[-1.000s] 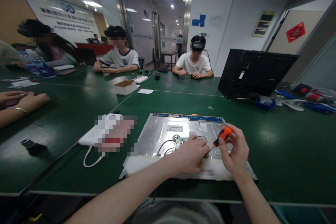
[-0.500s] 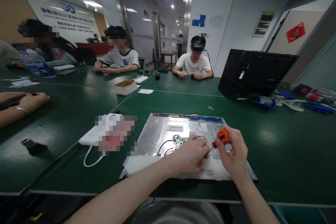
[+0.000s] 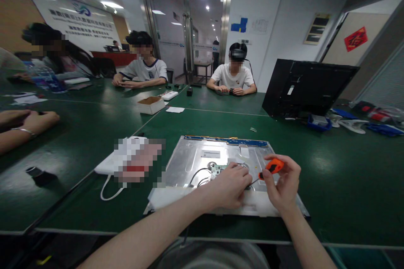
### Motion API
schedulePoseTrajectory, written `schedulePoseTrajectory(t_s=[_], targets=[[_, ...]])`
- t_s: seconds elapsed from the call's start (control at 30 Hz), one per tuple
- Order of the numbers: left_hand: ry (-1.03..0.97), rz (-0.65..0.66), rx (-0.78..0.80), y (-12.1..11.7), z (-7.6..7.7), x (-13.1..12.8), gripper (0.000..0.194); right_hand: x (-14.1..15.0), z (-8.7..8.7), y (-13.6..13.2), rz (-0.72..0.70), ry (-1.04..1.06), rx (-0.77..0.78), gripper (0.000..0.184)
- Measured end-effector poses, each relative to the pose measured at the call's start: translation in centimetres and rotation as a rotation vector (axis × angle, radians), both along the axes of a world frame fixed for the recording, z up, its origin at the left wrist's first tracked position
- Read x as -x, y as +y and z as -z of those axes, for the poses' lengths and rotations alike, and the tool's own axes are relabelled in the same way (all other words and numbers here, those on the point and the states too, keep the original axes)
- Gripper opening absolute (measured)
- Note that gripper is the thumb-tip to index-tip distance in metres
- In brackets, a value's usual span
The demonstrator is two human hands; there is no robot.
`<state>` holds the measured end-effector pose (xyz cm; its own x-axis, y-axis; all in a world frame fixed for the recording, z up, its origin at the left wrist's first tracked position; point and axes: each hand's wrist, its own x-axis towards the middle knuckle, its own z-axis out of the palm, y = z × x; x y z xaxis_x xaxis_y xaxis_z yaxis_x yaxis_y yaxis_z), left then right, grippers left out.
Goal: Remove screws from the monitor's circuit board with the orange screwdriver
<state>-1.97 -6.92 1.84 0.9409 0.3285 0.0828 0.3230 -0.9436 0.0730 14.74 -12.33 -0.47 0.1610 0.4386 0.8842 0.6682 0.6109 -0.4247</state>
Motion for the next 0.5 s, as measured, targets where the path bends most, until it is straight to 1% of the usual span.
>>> schedulePoseTrajectory(t_s=[0.1, 0.27, 0.4, 0.5], targets=[[-0.007, -0.004, -0.004, 0.1, 0.3, 0.0, 0.016, -0.1, -0.1, 0.2, 0.031, -0.004, -0.024, 0.038], [-0.006, 0.003, 0.003, 0.1, 0.2, 0.0, 0.015, -0.1, -0.5, 0.2, 0.088, -0.115, -0.029, 0.035], [-0.01, 0.004, 0.005, 0.1, 0.0, 0.0, 0.016, 0.1, -1.2, 0.0, 0.098, -0.17, -0.01, 0.036], [-0.007, 0.002, 0.005, 0.0, 0.0, 0.0, 0.016, 0.2, -1.4, -0.2, 0.106, -0.184, 0.016, 0.039]])
